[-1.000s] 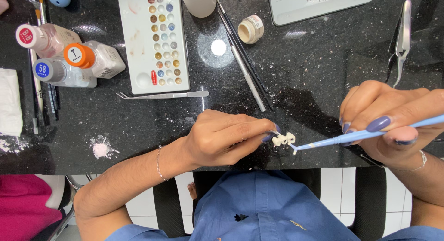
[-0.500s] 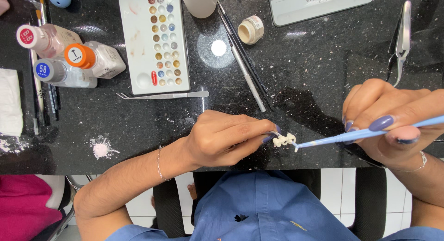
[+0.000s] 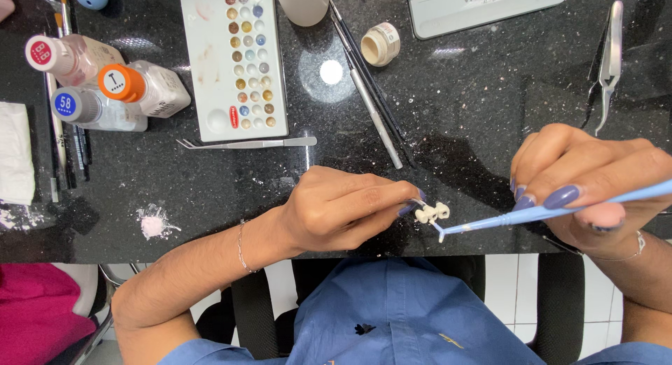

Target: The person holds a three-unit dental prosthesis in a locking hemostat and uses a blue-handled ceramic applicator to apply and shape porcelain paste on the crowns, repeatedly dipping the instrument into a small jar of liquid. They reposition the prosthesis on the bench to work different surfaces, then wipe the restoration and instrument with a tissue.

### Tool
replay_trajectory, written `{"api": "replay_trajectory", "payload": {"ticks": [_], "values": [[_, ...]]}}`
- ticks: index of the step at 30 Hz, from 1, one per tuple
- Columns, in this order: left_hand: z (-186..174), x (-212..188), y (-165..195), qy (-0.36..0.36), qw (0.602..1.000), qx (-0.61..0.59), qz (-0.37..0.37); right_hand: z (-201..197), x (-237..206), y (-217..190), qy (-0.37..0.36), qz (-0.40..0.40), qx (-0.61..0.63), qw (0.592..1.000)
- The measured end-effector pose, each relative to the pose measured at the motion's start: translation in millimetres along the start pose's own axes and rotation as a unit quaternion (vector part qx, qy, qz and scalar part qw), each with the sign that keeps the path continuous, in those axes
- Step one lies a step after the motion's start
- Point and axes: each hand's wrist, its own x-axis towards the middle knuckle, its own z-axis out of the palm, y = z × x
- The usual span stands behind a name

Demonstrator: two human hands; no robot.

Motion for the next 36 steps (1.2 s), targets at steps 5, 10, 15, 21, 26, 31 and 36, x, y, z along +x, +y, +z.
{"api": "replay_trajectory", "payload": {"ticks": [5,10,15,21,26,31,36], "values": [[-0.1,0.6,1.4,-0.008,1.000,0.015,0.005,5.5,-4.7,2.1,0.049,0.056,0.032,0.997],[0.0,1.2,1.5,-0.008,1.000,0.017,0.004,4.6,-1.5,3.2,0.046,0.057,0.026,0.997],[-0.1,1.0,2.0,-0.011,1.000,0.018,0.007,4.2,-0.6,3.8,0.045,0.054,0.012,0.997],[0.0,0.9,1.7,-0.011,1.000,0.015,0.007,4.3,-2.0,4.3,0.059,0.068,0.048,0.995],[-0.2,0.8,2.0,-0.012,1.000,0.015,0.009,0.7,1.4,3.7,0.039,0.079,0.027,0.996],[0.2,0.4,2.1,-0.011,1.000,0.019,0.005,3.6,1.4,4.3,0.051,0.068,0.042,0.996],[0.7,0.6,1.6,-0.009,1.000,0.017,0.007,3.3,1.8,3.5,0.038,0.062,0.039,0.997]]}}
